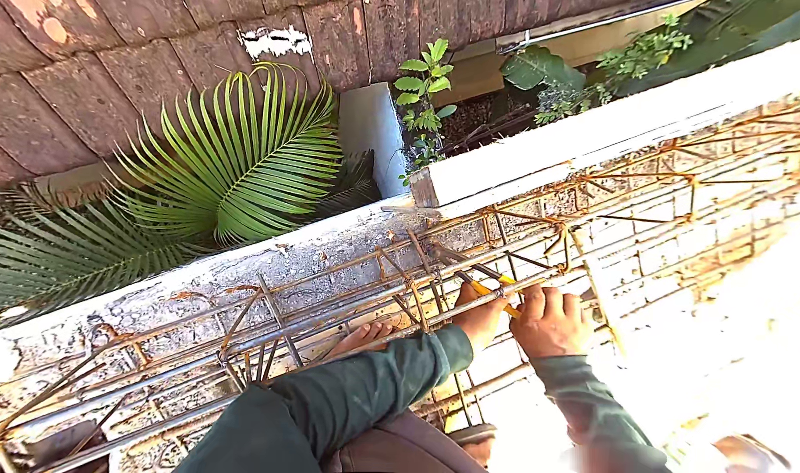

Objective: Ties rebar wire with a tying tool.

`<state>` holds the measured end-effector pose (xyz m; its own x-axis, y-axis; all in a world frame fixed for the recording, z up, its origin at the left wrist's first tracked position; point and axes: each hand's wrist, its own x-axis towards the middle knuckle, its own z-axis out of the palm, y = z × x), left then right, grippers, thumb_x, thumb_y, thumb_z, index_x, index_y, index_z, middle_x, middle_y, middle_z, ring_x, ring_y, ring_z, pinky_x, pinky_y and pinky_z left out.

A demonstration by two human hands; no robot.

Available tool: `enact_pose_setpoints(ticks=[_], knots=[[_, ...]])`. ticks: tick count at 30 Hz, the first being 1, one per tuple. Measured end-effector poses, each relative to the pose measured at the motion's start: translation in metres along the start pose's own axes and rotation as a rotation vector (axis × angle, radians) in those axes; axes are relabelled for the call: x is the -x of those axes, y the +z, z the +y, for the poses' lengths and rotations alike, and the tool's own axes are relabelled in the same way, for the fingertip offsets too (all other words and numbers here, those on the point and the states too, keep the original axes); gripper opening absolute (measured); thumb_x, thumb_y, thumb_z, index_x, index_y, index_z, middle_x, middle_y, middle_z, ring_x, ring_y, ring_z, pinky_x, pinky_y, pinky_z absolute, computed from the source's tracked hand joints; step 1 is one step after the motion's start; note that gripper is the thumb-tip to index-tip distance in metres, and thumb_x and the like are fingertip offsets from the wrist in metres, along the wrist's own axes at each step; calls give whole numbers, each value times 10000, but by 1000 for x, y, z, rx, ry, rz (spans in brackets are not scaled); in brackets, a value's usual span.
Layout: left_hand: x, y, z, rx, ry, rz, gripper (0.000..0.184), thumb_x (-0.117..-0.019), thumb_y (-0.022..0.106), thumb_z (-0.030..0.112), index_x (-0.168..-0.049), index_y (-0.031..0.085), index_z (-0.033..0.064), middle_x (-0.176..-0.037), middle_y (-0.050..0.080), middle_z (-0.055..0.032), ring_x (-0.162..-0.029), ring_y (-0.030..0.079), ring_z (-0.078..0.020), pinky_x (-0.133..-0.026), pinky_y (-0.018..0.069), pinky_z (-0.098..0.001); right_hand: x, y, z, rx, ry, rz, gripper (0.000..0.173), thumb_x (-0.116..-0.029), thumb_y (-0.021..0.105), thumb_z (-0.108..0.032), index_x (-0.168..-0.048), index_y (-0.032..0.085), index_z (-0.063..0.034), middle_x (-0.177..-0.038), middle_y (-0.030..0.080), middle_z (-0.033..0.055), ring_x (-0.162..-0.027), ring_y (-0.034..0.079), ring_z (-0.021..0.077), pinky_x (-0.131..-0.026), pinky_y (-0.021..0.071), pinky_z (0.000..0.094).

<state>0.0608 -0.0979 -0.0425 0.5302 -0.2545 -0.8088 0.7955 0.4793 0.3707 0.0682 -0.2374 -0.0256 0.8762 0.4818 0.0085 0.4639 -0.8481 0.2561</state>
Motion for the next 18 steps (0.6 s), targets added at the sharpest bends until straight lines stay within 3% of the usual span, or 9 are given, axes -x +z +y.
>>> enact_pose_setpoints(ticks=[2, 5, 7, 11, 15, 18], knots=[[-9, 4, -4, 5, 13, 23, 401, -1013, 655, 192, -1309, 475, -8, -1014, 607, -124, -819, 590, -155, -746, 520, -312, 1, 13, 6, -25, -8, 12, 319, -737, 733, -6, -1026, 675, 115, -929, 674, 304, -811, 685, 518, -570, 539, 586], [-11, 9, 1, -36, -18, 78, 450, -1028, 640, 261, -1353, 485, -9, -1144, 648, -180, -1012, 641, -226, -909, 532, -390, -4, 24, 12, -50, -16, -6, 355, -671, 769, 6, -977, 651, 139, -948, 671, 325, -838, 686, 531, -573, 544, 590], [-8, 10, 5, -71, -22, 81, 467, -1031, 635, 288, -1362, 487, -5, -1186, 647, -186, -1076, 638, -242, -960, 521, -410, -8, 14, 11, -48, 8, -68, 382, -645, 806, 41, -980, 650, 136, -974, 669, 327, -874, 687, 534, -584, 550, 595], [5, 12, 11, -31, -18, 71, 376, -1026, 642, 275, -1254, 535, -3, -1019, 630, -139, -867, 607, -192, -800, 516, -363, -26, -32, 3, 12, 32, -287, 384, -681, 810, 63, -1030, 652, 97, -1019, 666, 301, -908, 688, 510, -598, 548, 583], [25, -4, 7, -33, -44, -16, 471, -1035, 620, 326, -1361, 508, 6, -1087, 654, -147, -899, 638, -190, -807, 532, -359, -14, -58, -24, 12, 96, -264, 339, -772, 739, 88, -1104, 668, 86, -952, 664, 295, -806, 685, 506, -555, 541, 570], [20, -23, -14, -106, -26, -61, 520, -1034, 618, 319, -1405, 452, -7, -1113, 666, -156, -930, 651, -188, -816, 539, -353, 22, -44, -46, -138, 229, -251, 389, -771, 739, 92, -1152, 663, 113, -957, 667, 313, -800, 697, 496, -615, 567, 582]])
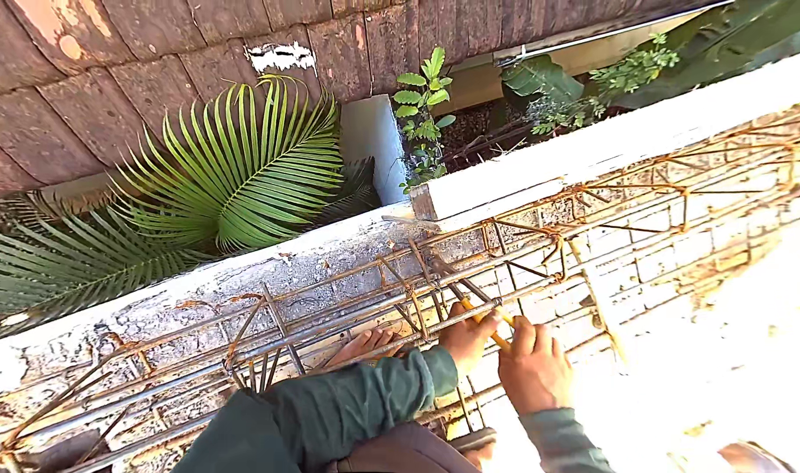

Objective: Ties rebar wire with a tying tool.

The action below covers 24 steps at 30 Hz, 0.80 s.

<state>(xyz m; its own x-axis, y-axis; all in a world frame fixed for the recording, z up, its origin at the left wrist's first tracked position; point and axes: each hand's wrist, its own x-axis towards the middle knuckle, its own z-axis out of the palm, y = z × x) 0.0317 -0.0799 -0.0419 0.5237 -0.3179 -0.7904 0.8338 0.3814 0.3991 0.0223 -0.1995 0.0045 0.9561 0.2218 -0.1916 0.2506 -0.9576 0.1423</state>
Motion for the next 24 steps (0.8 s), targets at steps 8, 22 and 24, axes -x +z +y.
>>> enact_pose_setpoints(ticks=[8, 22, 24], knots=[[-4, -11, -14, -73, -26, -32, 600, -988, 694, 269, -1424, 400, -21, -1108, 655, -169, -966, 658, -201, -830, 544, -354, 21, -9, 9, -292, 154, -284, 699, -820, 802, -199, -1418, 541, 52, -1267, 608, 328, -1111, 605, 553, -889, 483, 695], [3, -9, -3, -41, -72, 116, 293, -1040, 606, 248, -1233, 588, 29, -1010, 679, -121, -818, 668, -186, -683, 543, -306, 40, -36, 45, -171, -7, -252, 714, -840, 809, -310, -1476, 557, -104, -1399, 585, 241, -1241, 583, 482, -960, 489, 639], [4, -8, 0, -33, -86, 118, 281, -1062, 565, 249, -1247, 570, 38, -1051, 674, -121, -834, 670, -192, -698, 547, -314, 36, -34, 46, -216, -16, -284, 757, -846, 799, -351, -1496, 523, -80, -1416, 575, 227, -1259, 575, 461, -976, 489, 626]])
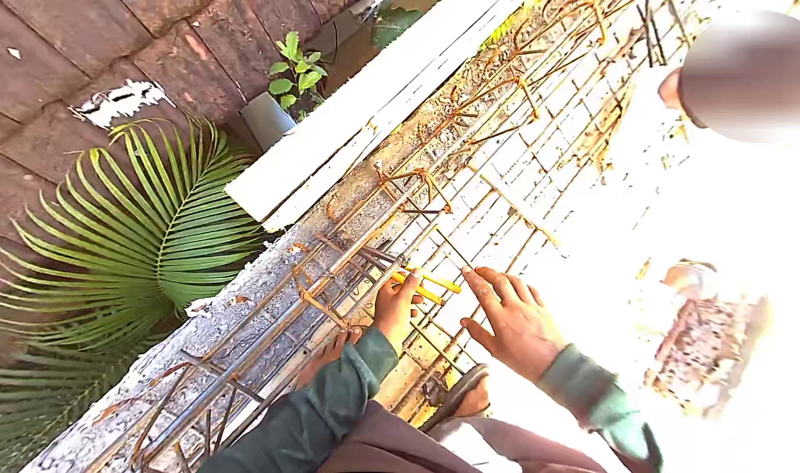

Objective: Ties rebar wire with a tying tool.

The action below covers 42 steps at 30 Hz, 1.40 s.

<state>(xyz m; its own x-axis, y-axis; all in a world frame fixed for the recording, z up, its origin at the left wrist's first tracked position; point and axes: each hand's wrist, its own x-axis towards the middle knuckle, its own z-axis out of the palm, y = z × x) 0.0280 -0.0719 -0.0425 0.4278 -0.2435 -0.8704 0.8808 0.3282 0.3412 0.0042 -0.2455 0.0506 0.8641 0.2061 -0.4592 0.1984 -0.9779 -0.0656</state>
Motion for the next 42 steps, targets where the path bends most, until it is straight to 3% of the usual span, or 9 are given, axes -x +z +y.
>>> enact_pose_setpoints(ticks=[5, 10, 17, 22, 25, 26, 28, 37, 42], knots=[[3, -3, 4, -9, 20, -80, 385, -1114, 419, 312, -1369, 518, 42, -1243, 634, -140, -1000, 658, -224, -821, 546, -384, -30, 21, -18, 93, -98, -113, 815, -884, 780, -277, -1569, 403, -48, -1528, 491, 234, -1378, 504, 435, -1081, 417, 617], [4, -8, 9, -10, 30, -210, 467, -1118, 367, 352, -1502, 416, 91, -1480, 519, -143, -1269, 581, -251, -1017, 497, -446, -75, 40, -16, 169, -150, 102, 589, -882, 685, 75, -1447, 535, 7, -1239, 650, 264, -1120, 646, 472, -842, 532, 621], [40, -16, 21, -468, 13, -370, 482, -1105, 381, 260, -1546, 391, 66, -1434, 591, -133, -1224, 627, -229, -991, 521, -411, -110, 7, -13, 97, -53, -345, 620, -847, 725, 3, -1415, 485, -55, -1237, 582, 245, -1044, 640, 462, -750, 555, 558], [105, -42, 52, -731, 58, -634, 637, -1028, 492, 396, -1524, 406, 5, -1457, 571, -140, -1259, 604, -227, -1034, 502, -403, -107, -21, -12, 53, -151, -352, 664, -785, 789, -67, -1374, 482, -47, -1113, 634, 210, -898, 700, 386, -718, 572, 504], [140, -66, 74, -786, 153, -726, 808, -1001, 529, 576, -1504, 423, -47, -1461, 568, -179, -1298, 600, -269, -1092, 503, -434, -79, -59, -16, -115, -57, -596, 546, -1039, 573, -202, -1535, 379, -82, -1428, 561, 187, -1309, 570, 379, -1074, 457, 527], [152, -73, 84, -818, 205, -723, 822, -996, 523, 608, -1488, 446, -47, -1443, 586, -173, -1286, 609, -261, -1080, 510, -427, -81, -31, -10, -225, -90, -433, 439, -1024, 601, -330, -1364, 544, -59, -1187, 694, 199, -1108, 681, 389, -928, 537, 556], [174, -88, 104, -875, 326, -684, 794, -1008, 503, 611, -1464, 486, -38, -1419, 610, -166, -1277, 619, -255, -1063, 525, -422, -102, -1, -8, -358, -67, -437, 468, -1059, 478, -509, -1175, 625, -80, -952, 706, 160, -942, 702, 356, -837, 544, 565], [182, -151, 161, -1162, 591, 1, 484, -1041, 517, 434, -1356, 643, 88, -1326, 677, -52, -1240, 632, -200, -1039, 542, -390, -109, -34, -10, -332, 14, -478, 431, -1062, 450, -511, -1003, 674, -147, -819, 676, 79, -833, 685, 280, -740, 540, 522], [146, -175, 163, -1185, 483, 21, 454, -1037, 514, 409, -1341, 654, 102, -1312, 688, -31, -1222, 647, -176, -1031, 549, -385, -93, -72, 10, -427, 147, -587, 382, -1052, 536, -435, -896, 707, -132, -769, 653, 61, -734, 642, 227, -679, 522, 473]])
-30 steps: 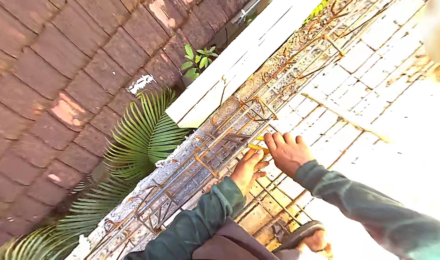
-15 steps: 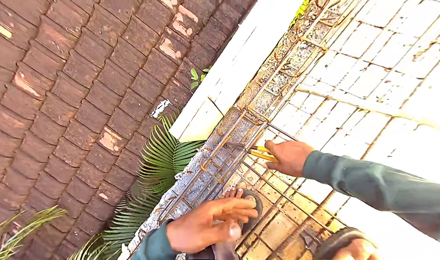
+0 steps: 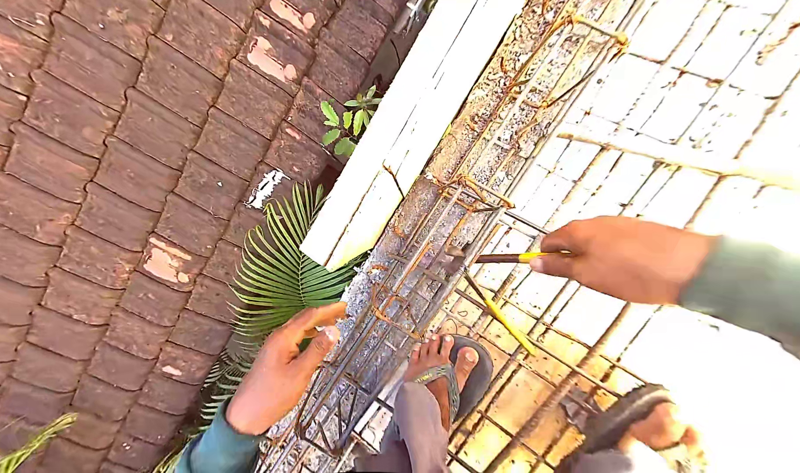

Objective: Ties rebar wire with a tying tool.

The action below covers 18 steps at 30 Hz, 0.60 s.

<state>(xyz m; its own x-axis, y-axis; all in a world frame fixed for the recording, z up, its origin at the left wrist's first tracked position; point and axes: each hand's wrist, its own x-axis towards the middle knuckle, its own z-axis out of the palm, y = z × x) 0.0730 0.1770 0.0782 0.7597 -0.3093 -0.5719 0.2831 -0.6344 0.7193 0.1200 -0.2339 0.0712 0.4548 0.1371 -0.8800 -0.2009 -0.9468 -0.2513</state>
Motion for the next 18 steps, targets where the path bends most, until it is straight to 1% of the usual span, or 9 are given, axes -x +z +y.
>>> enact_pose_setpoints(ticks=[2, 5, 8, 10, 12, 14, 15, 16, 18], knots=[[-18, 1, -11, 26, -48, -9, 423, -1031, 519, 364, -1327, 665, 99, -1292, 698, -31, -1201, 657, -172, -1023, 551, -386, 15, -4, 33, -35, 38, -2, 351, -1035, 580, -411, -859, 730, -148, -731, 656, 43, -691, 637, 205, -650, 528, 465], [-49, 6, -25, 28, -143, -63, 374, -1040, 525, 296, -1330, 663, 105, -1299, 690, -43, -1202, 655, -170, -1035, 541, -391, 12, 19, 122, -141, 67, 19, 292, -1034, 612, -330, -854, 751, -147, -721, 674, 48, -684, 642, 210, -650, 522, 486], [-77, 15, -37, 0, -213, -147, 348, -1056, 533, 263, -1349, 654, 121, -1308, 682, -38, -1202, 647, -161, -1051, 519, -408, 8, 54, 181, -259, 147, 119, 240, -1044, 601, -213, -937, 762, -70, -835, 707, 136, -804, 658, 301, -751, 500, 564], [-89, 20, -41, -10, -221, -164, 326, -1060, 551, 249, -1339, 661, 122, -1306, 688, -30, -1170, 661, -151, -1039, 522, -411, 8, 79, 201, -159, 150, 269, 224, -1031, 618, -226, -1042, 773, -64, -964, 728, 195, -929, 685, 391, -831, 515, 641], [-94, 27, -49, -35, -93, -111, 297, -1065, 549, 240, -1279, 676, 76, -1224, 714, -69, -1096, 685, -168, -964, 555, -406, 6, 99, 196, -16, 94, 502, 213, -981, 687, -178, -1107, 755, -21, -1125, 670, 298, -1088, 606, 551, -909, 437, 763], [-91, 50, -45, -104, 44, 69, 272, -1047, 557, 208, -1154, 694, 0, -1065, 739, -141, -947, 722, -196, -805, 603, -337, -7, 115, 167, 67, -50, 721, 243, -957, 686, -166, -1126, 733, 2, -1162, 650, 306, -1111, 582, 581, -894, 433, 768], [-89, 53, 0, -72, -235, 21, 266, -1059, 544, 138, -1241, 647, -26, -1201, 696, -173, -1089, 670, -234, -958, 532, -368, -14, 119, 141, 61, -134, 768, 266, -958, 683, -160, -1141, 724, 27, -1170, 649, 312, -1112, 587, 580, -897, 445, 755], [-98, 50, 33, 10, -507, -15, 305, -1063, 532, 82, -1348, 596, -4, -1346, 637, -138, -1221, 593, -211, -1088, 429, -368, -24, 124, 112, 52, -216, 792, 289, -952, 673, -166, -1153, 720, 35, -1175, 657, 307, -1117, 601, 568, -895, 465, 738], [-105, 50, -11, 7, -227, 25, 309, -1035, 591, 130, -1322, 629, 21, -1272, 686, -107, -1099, 679, -178, -977, 549, -369, -50, 135, 62, 41, -360, 809, 323, -978, 629, -236, -1202, 716, -21, -1215, 674, 246, -1162, 619, 503, -920, 508, 688]])
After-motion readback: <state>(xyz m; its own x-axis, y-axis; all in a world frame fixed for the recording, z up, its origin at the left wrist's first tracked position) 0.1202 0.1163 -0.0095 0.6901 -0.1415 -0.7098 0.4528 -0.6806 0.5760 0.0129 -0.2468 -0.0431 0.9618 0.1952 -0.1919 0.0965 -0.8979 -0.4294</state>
